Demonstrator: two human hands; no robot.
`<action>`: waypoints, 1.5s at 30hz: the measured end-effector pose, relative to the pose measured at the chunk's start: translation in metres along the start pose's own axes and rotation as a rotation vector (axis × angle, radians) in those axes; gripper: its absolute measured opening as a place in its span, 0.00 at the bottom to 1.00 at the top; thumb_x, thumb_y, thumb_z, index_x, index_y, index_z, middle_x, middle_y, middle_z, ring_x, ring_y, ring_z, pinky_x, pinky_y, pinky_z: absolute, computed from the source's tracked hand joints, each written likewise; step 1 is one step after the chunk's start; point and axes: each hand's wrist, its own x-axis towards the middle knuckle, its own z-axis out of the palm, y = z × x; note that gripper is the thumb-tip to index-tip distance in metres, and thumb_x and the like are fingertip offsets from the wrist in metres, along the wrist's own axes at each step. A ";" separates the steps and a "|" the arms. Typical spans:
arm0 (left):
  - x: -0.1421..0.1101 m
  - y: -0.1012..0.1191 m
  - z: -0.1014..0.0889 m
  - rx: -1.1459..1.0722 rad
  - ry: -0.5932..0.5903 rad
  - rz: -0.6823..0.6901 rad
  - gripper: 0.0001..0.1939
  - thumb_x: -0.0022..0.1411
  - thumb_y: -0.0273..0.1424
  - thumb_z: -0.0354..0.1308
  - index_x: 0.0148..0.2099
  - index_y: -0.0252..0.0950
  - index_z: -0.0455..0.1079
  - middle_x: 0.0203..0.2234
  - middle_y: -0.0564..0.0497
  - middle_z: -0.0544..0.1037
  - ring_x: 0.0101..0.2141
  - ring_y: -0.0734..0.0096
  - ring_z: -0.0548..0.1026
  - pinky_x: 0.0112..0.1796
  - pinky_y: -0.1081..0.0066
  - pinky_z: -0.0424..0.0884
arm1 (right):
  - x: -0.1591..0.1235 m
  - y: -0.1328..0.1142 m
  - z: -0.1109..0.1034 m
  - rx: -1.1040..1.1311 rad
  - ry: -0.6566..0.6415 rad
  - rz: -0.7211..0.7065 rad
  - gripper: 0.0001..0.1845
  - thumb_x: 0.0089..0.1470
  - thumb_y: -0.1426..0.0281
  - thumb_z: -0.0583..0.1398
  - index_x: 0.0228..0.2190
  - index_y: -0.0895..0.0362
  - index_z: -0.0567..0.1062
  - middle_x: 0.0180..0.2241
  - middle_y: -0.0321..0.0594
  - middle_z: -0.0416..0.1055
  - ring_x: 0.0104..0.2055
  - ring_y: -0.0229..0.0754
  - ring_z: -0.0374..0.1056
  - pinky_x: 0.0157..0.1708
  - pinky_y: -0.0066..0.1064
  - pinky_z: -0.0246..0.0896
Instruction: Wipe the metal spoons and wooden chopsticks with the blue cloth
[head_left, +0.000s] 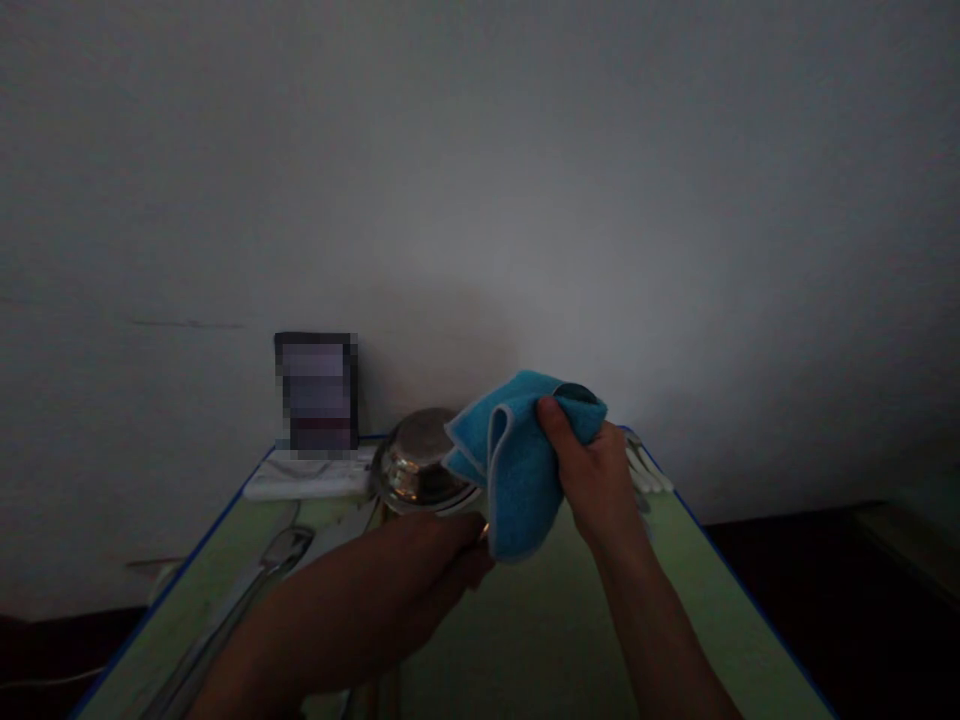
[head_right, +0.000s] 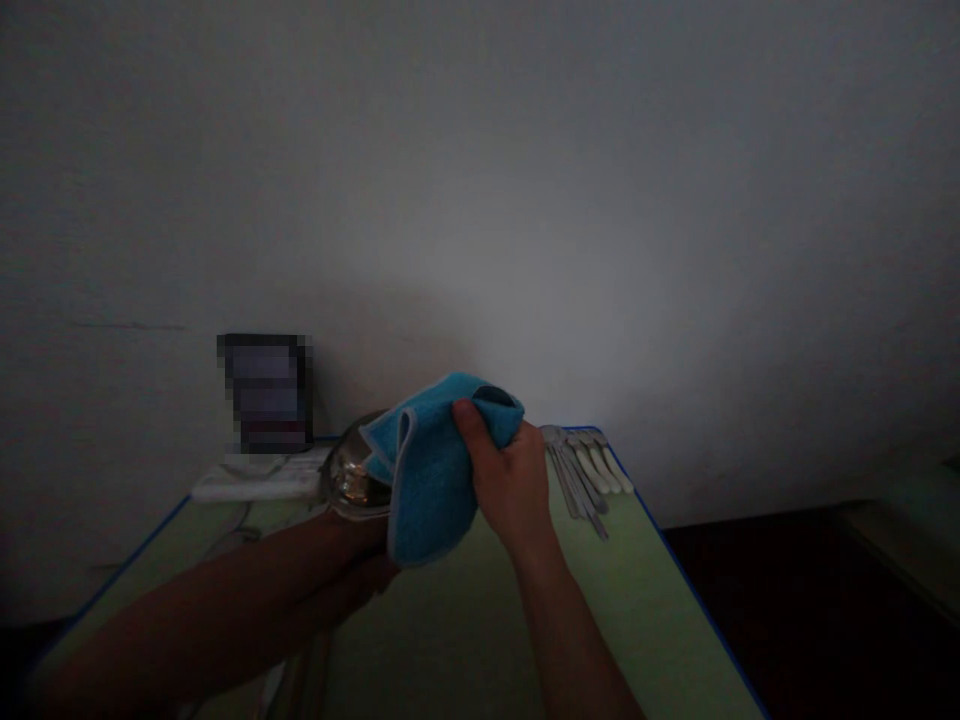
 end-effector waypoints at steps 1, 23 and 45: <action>0.000 0.001 -0.001 -0.006 -0.002 0.005 0.10 0.64 0.34 0.43 0.41 0.40 0.65 0.35 0.52 0.74 0.35 0.68 0.72 0.40 0.68 0.66 | -0.001 -0.001 0.000 -0.024 0.010 0.007 0.23 0.46 0.51 0.57 0.15 0.57 0.65 0.13 0.30 0.57 0.17 0.32 0.54 0.15 0.24 0.47; -0.023 -0.006 -0.016 -0.062 0.036 -0.008 0.11 0.65 0.37 0.43 0.35 0.40 0.63 0.29 0.56 0.73 0.28 0.74 0.71 0.28 0.76 0.64 | -0.005 0.010 0.014 0.113 0.044 0.071 0.19 0.46 0.52 0.57 0.23 0.57 0.70 0.17 0.31 0.62 0.20 0.35 0.57 0.19 0.26 0.51; -0.011 -0.004 -0.011 -0.001 0.052 -0.018 0.10 0.64 0.35 0.44 0.37 0.39 0.66 0.26 0.55 0.73 0.26 0.73 0.71 0.26 0.76 0.64 | -0.006 0.009 0.025 0.512 -0.050 0.250 0.22 0.47 0.51 0.56 0.33 0.57 0.73 0.27 0.38 0.72 0.29 0.39 0.68 0.29 0.29 0.62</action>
